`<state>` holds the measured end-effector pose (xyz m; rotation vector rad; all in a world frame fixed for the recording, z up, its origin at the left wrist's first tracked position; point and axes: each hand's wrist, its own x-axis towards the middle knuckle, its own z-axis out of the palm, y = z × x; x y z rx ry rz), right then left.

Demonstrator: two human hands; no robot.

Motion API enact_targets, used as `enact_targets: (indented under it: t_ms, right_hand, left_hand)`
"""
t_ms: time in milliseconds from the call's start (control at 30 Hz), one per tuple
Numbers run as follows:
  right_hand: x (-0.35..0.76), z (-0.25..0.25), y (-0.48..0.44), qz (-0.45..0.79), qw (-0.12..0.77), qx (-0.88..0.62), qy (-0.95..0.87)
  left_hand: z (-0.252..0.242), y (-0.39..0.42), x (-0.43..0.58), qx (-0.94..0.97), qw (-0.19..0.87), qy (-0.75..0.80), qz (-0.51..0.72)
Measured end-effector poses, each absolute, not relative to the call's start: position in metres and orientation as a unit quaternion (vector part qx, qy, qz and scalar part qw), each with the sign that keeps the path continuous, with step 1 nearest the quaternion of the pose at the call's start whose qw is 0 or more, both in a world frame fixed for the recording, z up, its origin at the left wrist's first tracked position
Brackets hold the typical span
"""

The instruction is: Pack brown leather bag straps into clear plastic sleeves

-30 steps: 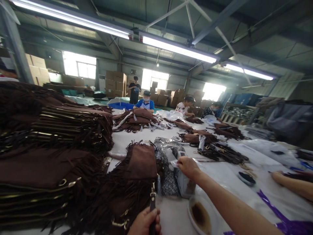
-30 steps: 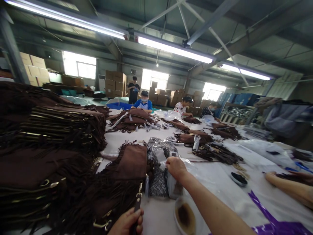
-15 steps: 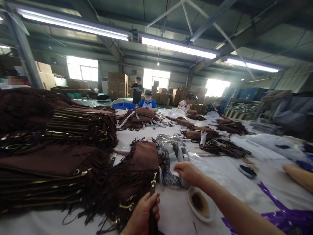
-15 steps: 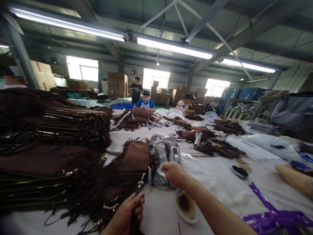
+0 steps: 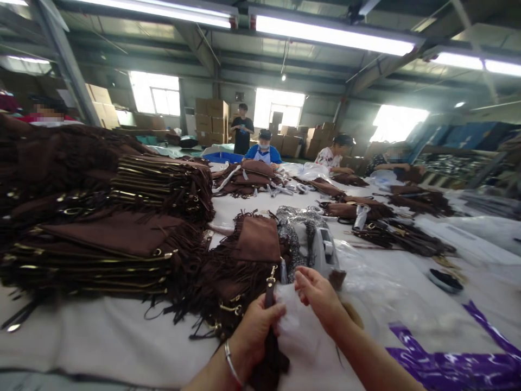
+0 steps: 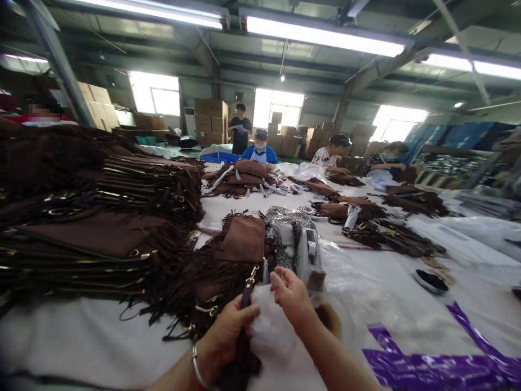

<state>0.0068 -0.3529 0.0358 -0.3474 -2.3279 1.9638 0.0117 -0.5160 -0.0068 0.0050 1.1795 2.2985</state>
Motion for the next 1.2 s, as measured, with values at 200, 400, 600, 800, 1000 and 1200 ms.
enact_targets:
  t_ms: [200,400,600,800,1000,1200]
  right_hand:
    - [0.036,0.014,-0.359,0.681,-0.050,-0.151,-0.714]
    - [0.022,0.025,-0.360,0.627,0.000,-0.133,-0.768]
    - [0.039,0.032,-0.344,0.554,0.018,-0.122,-0.823]
    - [0.065,0.019,-0.343,0.516,0.009,-0.121,-0.848]
    - [0.075,0.024,-0.352,0.564,-0.005,-0.134,-0.814]
    - [0.078,0.017,-0.350,0.583,-0.011,-0.136,-0.801]
  left_hand:
    - [-0.013,-0.511,0.009,-0.001,0.255,0.473,0.843]
    - [-0.012,-0.511,0.010,-0.007,0.288,0.496,0.819]
    - [0.017,-0.543,0.010,0.001,0.401,0.456,0.795]
    - [0.037,-0.556,-0.010,0.039,0.391,0.443,0.806]
    - [0.045,-0.534,-0.012,0.094,0.286,0.559,0.773]
    - [0.037,-0.527,-0.008,0.101,0.196,0.648,0.729]
